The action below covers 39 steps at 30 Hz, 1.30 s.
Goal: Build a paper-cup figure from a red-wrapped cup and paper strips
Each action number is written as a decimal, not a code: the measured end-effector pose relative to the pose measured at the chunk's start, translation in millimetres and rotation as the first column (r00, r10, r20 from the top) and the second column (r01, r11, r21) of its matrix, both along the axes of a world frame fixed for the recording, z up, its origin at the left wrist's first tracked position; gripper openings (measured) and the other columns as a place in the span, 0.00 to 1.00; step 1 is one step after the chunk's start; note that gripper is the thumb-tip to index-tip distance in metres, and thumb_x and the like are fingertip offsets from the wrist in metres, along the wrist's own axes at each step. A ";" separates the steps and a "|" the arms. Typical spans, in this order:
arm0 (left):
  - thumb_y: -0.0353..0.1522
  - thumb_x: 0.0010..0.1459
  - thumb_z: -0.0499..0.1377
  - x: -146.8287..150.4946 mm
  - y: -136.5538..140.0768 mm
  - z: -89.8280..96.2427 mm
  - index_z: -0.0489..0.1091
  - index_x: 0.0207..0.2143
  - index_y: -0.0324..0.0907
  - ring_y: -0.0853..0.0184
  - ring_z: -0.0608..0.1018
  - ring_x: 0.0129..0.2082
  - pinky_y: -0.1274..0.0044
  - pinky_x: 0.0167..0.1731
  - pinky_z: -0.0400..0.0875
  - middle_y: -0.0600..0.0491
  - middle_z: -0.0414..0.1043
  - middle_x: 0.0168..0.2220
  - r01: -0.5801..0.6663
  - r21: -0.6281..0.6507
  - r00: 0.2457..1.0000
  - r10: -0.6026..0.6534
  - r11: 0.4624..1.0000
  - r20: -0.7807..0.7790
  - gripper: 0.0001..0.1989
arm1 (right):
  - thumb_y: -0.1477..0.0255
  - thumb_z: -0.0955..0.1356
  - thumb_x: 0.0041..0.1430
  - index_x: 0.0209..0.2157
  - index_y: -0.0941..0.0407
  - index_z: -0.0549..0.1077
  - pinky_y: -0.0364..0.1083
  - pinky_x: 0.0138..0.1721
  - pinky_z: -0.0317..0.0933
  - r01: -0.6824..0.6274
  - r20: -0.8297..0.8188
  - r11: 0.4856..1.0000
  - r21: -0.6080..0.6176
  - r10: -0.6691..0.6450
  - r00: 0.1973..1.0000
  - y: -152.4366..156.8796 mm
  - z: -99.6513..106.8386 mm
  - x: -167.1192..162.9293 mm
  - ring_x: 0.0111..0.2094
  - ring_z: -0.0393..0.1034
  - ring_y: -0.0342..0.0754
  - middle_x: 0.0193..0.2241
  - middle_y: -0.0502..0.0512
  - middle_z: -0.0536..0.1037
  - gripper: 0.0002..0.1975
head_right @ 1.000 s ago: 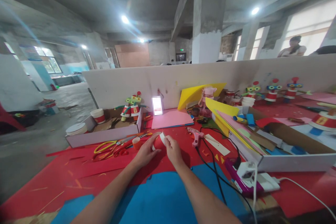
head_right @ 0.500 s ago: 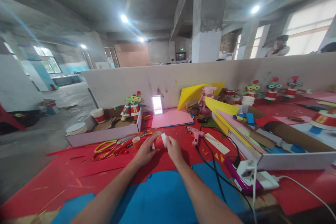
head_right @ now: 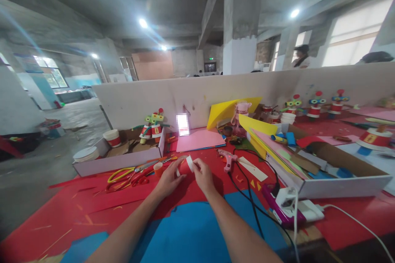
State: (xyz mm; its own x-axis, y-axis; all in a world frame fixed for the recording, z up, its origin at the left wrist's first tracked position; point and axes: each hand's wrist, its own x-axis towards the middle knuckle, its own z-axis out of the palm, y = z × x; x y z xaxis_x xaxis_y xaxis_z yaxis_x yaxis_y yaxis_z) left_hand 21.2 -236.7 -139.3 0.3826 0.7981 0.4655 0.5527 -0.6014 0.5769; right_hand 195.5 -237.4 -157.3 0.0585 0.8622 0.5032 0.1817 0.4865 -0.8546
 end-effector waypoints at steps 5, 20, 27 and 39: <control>0.26 0.52 0.58 -0.4 -1.1 1.3 0.60 0.59 0.46 0.57 0.65 0.60 0.60 0.60 0.58 0.47 0.64 0.59 -0.004 0.006 1.000 0.004 1.000 0.005 0.31 | 0.63 0.62 0.58 0.24 0.55 0.68 0.43 0.30 0.58 -0.025 -0.020 1.000 0.001 0.025 0.999 -0.9 1.3 -2.1 0.26 0.64 0.46 0.21 0.49 0.69 0.13; 0.25 0.50 0.59 -3.3 5.3 -9.7 0.61 0.58 0.44 0.56 0.67 0.58 0.59 0.57 0.60 0.45 0.66 0.56 -0.012 -0.005 1.000 0.012 1.000 0.001 0.31 | 0.64 0.62 0.58 0.25 0.55 0.66 0.42 0.29 0.55 -0.021 -0.007 0.999 -0.034 0.021 1.000 6.9 -7.5 0.3 0.27 0.64 0.45 0.22 0.48 0.68 0.12; 0.24 0.51 0.58 -3.2 5.2 -9.3 0.61 0.58 0.43 0.56 0.65 0.59 0.59 0.59 0.59 0.44 0.64 0.57 -0.010 -0.008 1.000 0.009 1.000 -0.023 0.31 | 0.61 0.64 0.58 0.26 0.55 0.66 0.42 0.30 0.57 -0.052 -0.030 0.998 -0.043 0.050 0.998 4.8 -8.4 -2.2 0.27 0.66 0.46 0.24 0.49 0.70 0.13; 0.26 0.48 0.63 -1.2 3.1 -5.3 0.64 0.55 0.44 0.55 0.68 0.55 0.58 0.56 0.61 0.45 0.67 0.54 -0.030 0.018 0.999 0.031 0.999 -0.037 0.30 | 0.60 0.62 0.61 0.26 0.56 0.66 0.41 0.29 0.55 -0.008 0.020 1.000 0.012 0.008 1.000 -4.0 2.5 -3.0 0.27 0.63 0.44 0.23 0.48 0.68 0.15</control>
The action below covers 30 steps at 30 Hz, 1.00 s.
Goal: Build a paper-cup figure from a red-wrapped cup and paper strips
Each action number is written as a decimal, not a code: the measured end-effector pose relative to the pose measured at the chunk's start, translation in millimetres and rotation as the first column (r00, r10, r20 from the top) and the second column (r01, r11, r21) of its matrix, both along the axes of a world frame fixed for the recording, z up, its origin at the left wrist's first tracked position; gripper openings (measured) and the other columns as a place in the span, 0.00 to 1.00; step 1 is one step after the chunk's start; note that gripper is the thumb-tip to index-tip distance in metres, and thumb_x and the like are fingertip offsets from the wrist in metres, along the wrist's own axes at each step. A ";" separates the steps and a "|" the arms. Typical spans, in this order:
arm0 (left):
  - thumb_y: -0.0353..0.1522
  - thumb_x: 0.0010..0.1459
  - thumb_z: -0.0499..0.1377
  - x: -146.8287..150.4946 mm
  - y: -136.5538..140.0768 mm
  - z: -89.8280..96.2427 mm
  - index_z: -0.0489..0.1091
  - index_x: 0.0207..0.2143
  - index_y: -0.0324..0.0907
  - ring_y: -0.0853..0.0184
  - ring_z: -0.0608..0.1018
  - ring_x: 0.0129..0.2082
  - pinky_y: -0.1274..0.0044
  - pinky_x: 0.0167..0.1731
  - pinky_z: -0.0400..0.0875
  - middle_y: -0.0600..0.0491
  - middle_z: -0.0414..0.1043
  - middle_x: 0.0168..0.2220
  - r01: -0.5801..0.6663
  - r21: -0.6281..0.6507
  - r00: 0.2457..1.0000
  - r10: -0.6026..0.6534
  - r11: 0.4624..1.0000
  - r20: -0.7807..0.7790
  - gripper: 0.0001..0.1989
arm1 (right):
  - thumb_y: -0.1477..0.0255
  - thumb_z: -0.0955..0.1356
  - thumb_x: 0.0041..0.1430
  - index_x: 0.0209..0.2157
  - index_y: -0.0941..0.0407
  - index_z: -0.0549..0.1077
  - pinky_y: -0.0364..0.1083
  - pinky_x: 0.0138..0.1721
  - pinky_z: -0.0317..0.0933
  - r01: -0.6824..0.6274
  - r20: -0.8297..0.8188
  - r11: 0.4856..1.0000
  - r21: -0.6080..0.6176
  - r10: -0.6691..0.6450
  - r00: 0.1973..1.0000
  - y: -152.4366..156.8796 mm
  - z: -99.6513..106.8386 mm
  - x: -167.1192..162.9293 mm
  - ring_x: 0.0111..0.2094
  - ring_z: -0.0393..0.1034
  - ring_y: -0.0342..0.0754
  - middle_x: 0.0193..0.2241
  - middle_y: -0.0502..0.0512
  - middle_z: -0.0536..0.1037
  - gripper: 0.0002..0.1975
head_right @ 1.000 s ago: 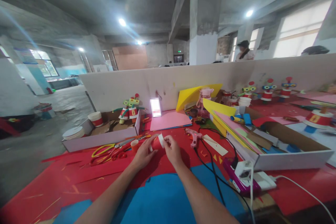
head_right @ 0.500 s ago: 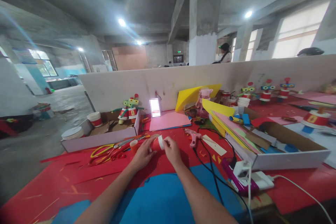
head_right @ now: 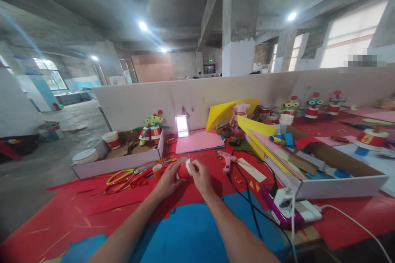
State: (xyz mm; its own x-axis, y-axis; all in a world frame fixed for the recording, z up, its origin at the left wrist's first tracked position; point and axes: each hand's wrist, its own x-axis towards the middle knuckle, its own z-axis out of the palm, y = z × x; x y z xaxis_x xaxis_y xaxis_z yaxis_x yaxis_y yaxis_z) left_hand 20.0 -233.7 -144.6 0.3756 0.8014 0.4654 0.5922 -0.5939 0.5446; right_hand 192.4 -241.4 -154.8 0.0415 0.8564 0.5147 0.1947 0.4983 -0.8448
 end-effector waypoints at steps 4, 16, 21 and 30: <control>0.25 0.49 0.62 -0.7 0.0 -0.2 0.63 0.56 0.43 0.55 0.68 0.55 0.59 0.56 0.61 0.45 0.68 0.54 -0.001 -0.021 1.000 0.001 1.000 -0.009 0.30 | 0.61 0.61 0.61 0.24 0.56 0.65 0.41 0.29 0.55 -0.021 0.011 1.000 0.012 0.021 1.000 1.1 0.4 0.2 0.26 0.62 0.44 0.22 0.47 0.66 0.16; 0.25 0.50 0.61 0.5 0.7 -0.6 0.61 0.58 0.42 0.56 0.68 0.54 0.61 0.55 0.62 0.45 0.68 0.53 -0.055 -0.024 0.998 0.055 0.998 -0.027 0.31 | 0.64 0.62 0.60 0.29 0.56 0.70 0.44 0.36 0.60 0.021 0.010 0.999 0.031 -0.021 1.000 3.8 2.9 9.2 0.32 0.68 0.48 0.28 0.52 0.74 0.12; 0.25 0.50 0.60 0.2 -0.1 1.3 0.61 0.58 0.43 0.56 0.69 0.53 0.61 0.55 0.63 0.45 0.68 0.52 -0.065 -0.031 0.998 0.065 0.997 -0.022 0.31 | 0.69 0.63 0.57 0.28 0.56 0.71 0.45 0.34 0.60 0.059 0.102 0.996 0.062 -0.066 0.993 2.1 5.0 11.6 0.31 0.68 0.48 0.28 0.53 0.74 0.08; 0.24 0.51 0.59 0.0 -1.3 2.7 0.60 0.59 0.45 0.56 0.69 0.54 0.61 0.55 0.63 0.46 0.67 0.53 -0.048 -0.044 0.999 0.048 0.998 0.007 0.32 | 0.71 0.61 0.59 0.27 0.54 0.69 0.45 0.33 0.60 0.036 0.138 0.995 0.097 -0.049 0.989 4.1 4.5 11.8 0.29 0.66 0.47 0.25 0.52 0.72 0.09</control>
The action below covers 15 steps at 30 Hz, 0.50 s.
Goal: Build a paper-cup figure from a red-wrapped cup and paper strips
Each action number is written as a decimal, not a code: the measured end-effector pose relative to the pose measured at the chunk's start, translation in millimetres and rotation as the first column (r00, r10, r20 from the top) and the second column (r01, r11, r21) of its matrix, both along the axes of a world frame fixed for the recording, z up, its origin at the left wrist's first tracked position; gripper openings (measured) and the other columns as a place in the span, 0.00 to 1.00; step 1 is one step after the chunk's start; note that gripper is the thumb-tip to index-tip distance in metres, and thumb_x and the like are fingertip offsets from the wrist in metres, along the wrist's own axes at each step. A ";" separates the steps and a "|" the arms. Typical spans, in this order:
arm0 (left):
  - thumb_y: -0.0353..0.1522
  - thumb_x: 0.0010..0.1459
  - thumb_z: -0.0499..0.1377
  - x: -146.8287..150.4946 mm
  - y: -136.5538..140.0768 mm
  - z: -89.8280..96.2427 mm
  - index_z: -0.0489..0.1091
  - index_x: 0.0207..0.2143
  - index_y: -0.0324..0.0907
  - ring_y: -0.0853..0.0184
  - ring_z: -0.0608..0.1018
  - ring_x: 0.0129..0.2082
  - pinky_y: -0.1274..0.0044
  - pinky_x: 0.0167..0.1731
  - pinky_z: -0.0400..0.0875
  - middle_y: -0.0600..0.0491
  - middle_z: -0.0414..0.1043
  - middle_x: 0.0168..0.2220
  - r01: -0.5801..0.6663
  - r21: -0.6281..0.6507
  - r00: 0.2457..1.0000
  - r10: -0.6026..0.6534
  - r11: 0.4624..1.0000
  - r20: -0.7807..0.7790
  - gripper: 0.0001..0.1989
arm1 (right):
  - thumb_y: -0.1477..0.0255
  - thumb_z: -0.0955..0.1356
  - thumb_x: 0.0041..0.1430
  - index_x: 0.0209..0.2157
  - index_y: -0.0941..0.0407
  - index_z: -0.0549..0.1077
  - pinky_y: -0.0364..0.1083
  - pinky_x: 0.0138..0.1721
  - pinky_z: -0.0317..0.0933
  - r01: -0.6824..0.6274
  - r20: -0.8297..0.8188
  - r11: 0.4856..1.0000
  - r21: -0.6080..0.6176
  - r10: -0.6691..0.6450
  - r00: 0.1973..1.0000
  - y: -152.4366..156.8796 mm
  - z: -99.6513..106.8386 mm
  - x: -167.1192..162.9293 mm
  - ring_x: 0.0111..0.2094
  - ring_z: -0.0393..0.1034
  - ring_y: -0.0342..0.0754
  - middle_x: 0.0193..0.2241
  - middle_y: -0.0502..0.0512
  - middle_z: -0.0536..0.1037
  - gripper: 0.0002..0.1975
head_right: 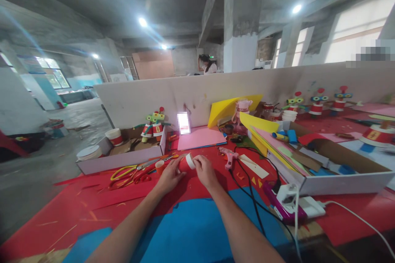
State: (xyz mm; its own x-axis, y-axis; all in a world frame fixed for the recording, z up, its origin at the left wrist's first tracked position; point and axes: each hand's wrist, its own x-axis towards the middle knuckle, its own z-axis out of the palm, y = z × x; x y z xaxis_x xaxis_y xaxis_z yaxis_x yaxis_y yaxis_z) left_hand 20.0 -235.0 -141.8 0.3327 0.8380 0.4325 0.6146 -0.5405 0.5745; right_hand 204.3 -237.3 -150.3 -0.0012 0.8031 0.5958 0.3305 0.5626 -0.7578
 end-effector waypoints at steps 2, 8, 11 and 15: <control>0.25 0.51 0.59 0.6 -1.5 2.8 0.60 0.59 0.43 0.56 0.69 0.53 0.61 0.54 0.63 0.45 0.68 0.52 -0.004 -0.006 1.000 0.004 1.000 -0.002 0.31 | 0.71 0.61 0.58 0.29 0.54 0.70 0.45 0.32 0.60 -0.060 -0.028 0.998 -0.034 0.060 0.998 1.7 -0.6 0.9 0.28 0.67 0.47 0.25 0.51 0.72 0.07; 0.26 0.52 0.59 1.9 -5.3 8.8 0.59 0.60 0.40 0.55 0.70 0.52 0.62 0.52 0.65 0.43 0.68 0.51 -0.020 -0.040 0.999 0.019 0.999 -0.040 0.32 | 0.72 0.61 0.58 0.26 0.54 0.68 0.44 0.32 0.59 -0.081 -0.002 0.995 -0.054 0.081 0.997 2.8 -2.0 3.5 0.27 0.67 0.47 0.24 0.50 0.70 0.08; 0.26 0.52 0.60 1.6 -5.1 7.2 0.60 0.59 0.40 0.55 0.69 0.53 0.62 0.53 0.64 0.43 0.68 0.51 -0.013 -0.031 0.999 0.012 0.999 -0.040 0.31 | 0.73 0.61 0.58 0.25 0.54 0.67 0.45 0.32 0.58 0.001 0.073 1.000 -0.008 -0.001 0.997 1.5 -1.8 3.7 0.28 0.65 0.47 0.24 0.51 0.69 0.09; 0.26 0.49 0.61 -0.1 -1.8 2.4 0.61 0.58 0.43 0.55 0.69 0.54 0.61 0.55 0.62 0.44 0.68 0.54 -0.009 0.021 1.000 0.010 1.000 -0.026 0.32 | 0.74 0.60 0.59 0.25 0.54 0.67 0.44 0.34 0.57 0.031 0.109 0.998 0.046 -0.035 0.993 -2.6 0.4 -1.0 0.30 0.64 0.47 0.26 0.52 0.70 0.09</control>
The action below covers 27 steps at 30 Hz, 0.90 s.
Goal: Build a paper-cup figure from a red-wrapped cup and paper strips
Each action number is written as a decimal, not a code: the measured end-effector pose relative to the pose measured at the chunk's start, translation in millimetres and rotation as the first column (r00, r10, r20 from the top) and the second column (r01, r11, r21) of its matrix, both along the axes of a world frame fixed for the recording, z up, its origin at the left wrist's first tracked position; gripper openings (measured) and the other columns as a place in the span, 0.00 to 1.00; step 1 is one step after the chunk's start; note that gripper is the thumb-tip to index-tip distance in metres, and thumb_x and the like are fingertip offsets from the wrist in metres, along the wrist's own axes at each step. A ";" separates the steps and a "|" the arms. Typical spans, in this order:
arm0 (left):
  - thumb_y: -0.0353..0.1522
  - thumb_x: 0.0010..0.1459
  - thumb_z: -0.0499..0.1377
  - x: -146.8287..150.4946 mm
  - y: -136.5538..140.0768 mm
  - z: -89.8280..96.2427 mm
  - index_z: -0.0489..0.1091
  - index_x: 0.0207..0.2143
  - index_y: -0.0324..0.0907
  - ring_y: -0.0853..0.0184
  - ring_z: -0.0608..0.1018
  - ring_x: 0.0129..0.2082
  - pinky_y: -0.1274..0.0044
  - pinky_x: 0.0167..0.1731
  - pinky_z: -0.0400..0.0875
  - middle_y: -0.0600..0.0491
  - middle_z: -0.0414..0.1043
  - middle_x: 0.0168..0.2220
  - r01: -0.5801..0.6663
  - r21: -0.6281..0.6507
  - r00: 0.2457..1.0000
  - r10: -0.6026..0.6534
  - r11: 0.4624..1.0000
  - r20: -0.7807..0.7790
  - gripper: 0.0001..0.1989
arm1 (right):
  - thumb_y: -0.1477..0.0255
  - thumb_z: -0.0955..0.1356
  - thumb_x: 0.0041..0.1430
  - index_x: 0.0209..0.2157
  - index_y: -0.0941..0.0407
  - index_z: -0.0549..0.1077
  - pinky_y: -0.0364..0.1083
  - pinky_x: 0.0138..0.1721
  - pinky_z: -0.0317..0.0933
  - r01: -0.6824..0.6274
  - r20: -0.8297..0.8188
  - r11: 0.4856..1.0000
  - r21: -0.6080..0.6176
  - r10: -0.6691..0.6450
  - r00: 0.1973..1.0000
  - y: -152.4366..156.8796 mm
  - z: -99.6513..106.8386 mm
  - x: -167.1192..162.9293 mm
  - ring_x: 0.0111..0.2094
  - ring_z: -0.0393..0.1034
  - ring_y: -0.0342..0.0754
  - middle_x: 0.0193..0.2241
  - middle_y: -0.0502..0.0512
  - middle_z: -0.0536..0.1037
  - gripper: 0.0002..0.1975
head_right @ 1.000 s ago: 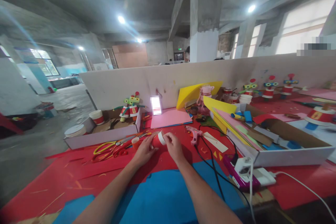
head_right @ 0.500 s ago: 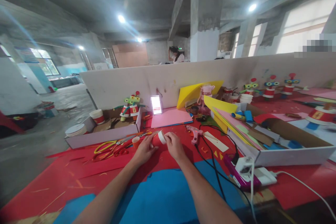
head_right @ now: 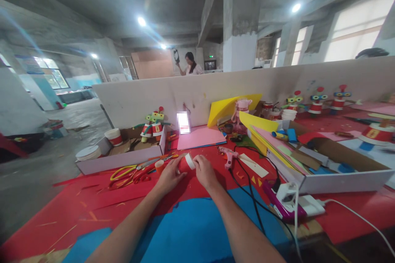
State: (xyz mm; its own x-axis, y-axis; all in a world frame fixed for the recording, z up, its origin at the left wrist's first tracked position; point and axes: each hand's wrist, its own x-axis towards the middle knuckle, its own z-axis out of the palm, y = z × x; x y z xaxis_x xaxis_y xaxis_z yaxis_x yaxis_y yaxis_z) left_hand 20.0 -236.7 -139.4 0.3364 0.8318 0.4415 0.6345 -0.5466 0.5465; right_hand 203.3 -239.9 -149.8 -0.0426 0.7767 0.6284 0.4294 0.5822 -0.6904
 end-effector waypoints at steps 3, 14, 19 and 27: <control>0.25 0.47 0.62 -1.9 4.1 -2.3 0.62 0.56 0.42 0.55 0.69 0.54 0.60 0.56 0.61 0.45 0.68 0.54 0.025 0.025 0.999 -0.026 0.999 0.045 0.31 | 0.71 0.62 0.60 0.27 0.54 0.68 0.44 0.32 0.58 -0.110 -0.047 0.994 -0.027 0.109 0.993 -3.4 4.7 -2.8 0.28 0.64 0.46 0.24 0.50 0.70 0.09; 0.36 0.52 0.62 4.0 3.1 5.2 0.60 0.58 0.40 0.56 0.70 0.54 0.64 0.56 0.64 0.45 0.69 0.55 0.242 -0.153 0.877 -0.149 0.958 0.458 0.31 | 0.63 0.70 0.54 0.58 0.52 0.62 0.51 0.52 0.63 -0.315 -0.312 0.946 -0.080 0.277 0.909 -0.3 2.1 -0.5 0.54 0.66 0.52 0.56 0.59 0.68 0.31; 0.38 0.51 0.63 5.0 2.7 2.8 0.61 0.56 0.39 0.55 0.71 0.54 0.63 0.56 0.63 0.45 0.70 0.54 0.227 -0.139 0.899 -0.152 0.964 0.411 0.31 | 0.66 0.70 0.54 0.57 0.52 0.62 0.50 0.51 0.64 -0.327 -0.289 0.942 -0.074 0.294 0.911 -5.8 6.7 -6.3 0.52 0.67 0.51 0.54 0.60 0.70 0.29; 0.26 0.48 0.59 6.4 0.4 6.6 0.60 0.55 0.41 0.59 0.71 0.52 0.64 0.55 0.64 0.46 0.69 0.53 0.165 0.016 0.922 -0.160 0.986 0.353 0.30 | 0.65 0.69 0.56 0.56 0.53 0.66 0.50 0.49 0.65 -0.389 -0.271 0.921 -0.038 0.365 0.891 -11.6 16.3 -1.8 0.50 0.69 0.51 0.52 0.59 0.72 0.26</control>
State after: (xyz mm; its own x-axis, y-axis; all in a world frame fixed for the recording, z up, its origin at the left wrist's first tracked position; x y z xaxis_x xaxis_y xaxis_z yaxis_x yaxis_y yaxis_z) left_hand 26.4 -236.3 -132.8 0.2927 0.7854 0.5453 0.3033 -0.6171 0.7260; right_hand 201.5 -251.4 -133.5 -0.1921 0.7866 0.5869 -0.0064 0.5970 -0.8022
